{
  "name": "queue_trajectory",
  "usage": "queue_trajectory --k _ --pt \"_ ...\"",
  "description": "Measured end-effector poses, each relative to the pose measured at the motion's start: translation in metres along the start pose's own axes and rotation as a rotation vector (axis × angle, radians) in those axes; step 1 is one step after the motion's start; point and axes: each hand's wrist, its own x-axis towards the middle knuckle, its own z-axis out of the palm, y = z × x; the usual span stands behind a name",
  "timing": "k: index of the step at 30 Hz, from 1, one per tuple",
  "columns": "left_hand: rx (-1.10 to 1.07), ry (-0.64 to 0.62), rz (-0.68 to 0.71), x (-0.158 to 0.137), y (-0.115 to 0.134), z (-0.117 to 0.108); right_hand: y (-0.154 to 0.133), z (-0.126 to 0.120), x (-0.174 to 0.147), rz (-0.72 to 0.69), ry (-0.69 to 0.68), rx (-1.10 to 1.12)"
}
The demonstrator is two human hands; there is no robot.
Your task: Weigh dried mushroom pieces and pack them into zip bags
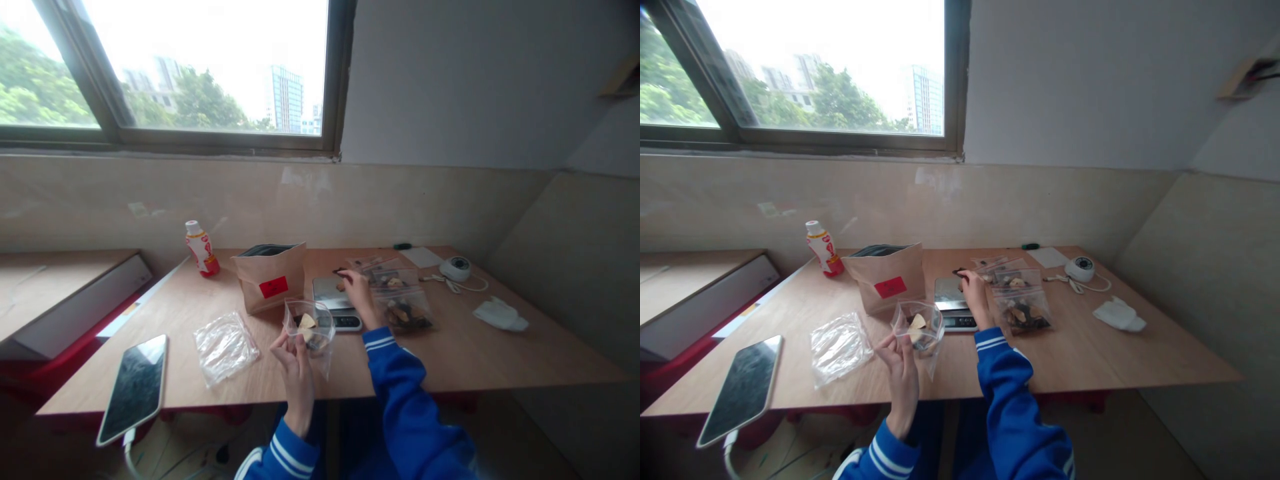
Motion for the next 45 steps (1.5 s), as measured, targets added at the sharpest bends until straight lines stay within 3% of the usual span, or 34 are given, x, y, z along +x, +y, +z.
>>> queue_trajectory --k 6,10,13,17,20,23,26,30,33,36,41,45 --pt "0.014 -0.007 0.011 0.000 0.000 -0.001 -0.062 -0.023 -0.015 -0.049 -0.065 0.153" --pt "0.050 -0.006 0.017 0.002 0.001 -0.003 -0.103 -0.045 -0.024 -0.247 -0.357 0.288" --pt "0.052 0.033 0.013 0.005 0.005 -0.004 -0.093 -0.043 -0.019 -0.240 -0.327 0.189" --pt "0.053 0.050 0.009 0.005 0.009 -0.005 -0.044 -0.014 -0.010 -0.072 -0.222 -0.091" --pt "0.062 0.051 0.010 0.003 0.010 -0.006 -0.016 0.006 -0.010 0.004 -0.220 -0.133" --pt "0.068 0.055 0.015 0.002 0.010 -0.008 -0.007 0.010 -0.011 0.044 -0.195 -0.124" --pt "0.065 0.064 0.021 0.001 0.010 -0.009 -0.017 0.003 -0.009 0.047 -0.171 -0.069" --pt "0.056 0.061 0.015 0.000 0.008 -0.008 -0.062 -0.021 -0.008 -0.014 -0.168 0.075" --pt "0.054 0.067 0.010 0.000 0.008 -0.006 -0.107 -0.045 -0.011 -0.169 -0.336 0.299" --pt "0.054 0.076 0.021 0.001 0.010 -0.006 -0.136 -0.065 -0.018 -0.196 -0.443 0.354" --pt "0.035 0.105 0.041 0.001 0.014 -0.007 -0.134 -0.074 -0.046 -0.131 -0.431 0.323" --pt "-0.002 0.105 0.081 -0.002 0.006 -0.005 -0.126 -0.070 -0.077 -0.109 -0.528 0.266"
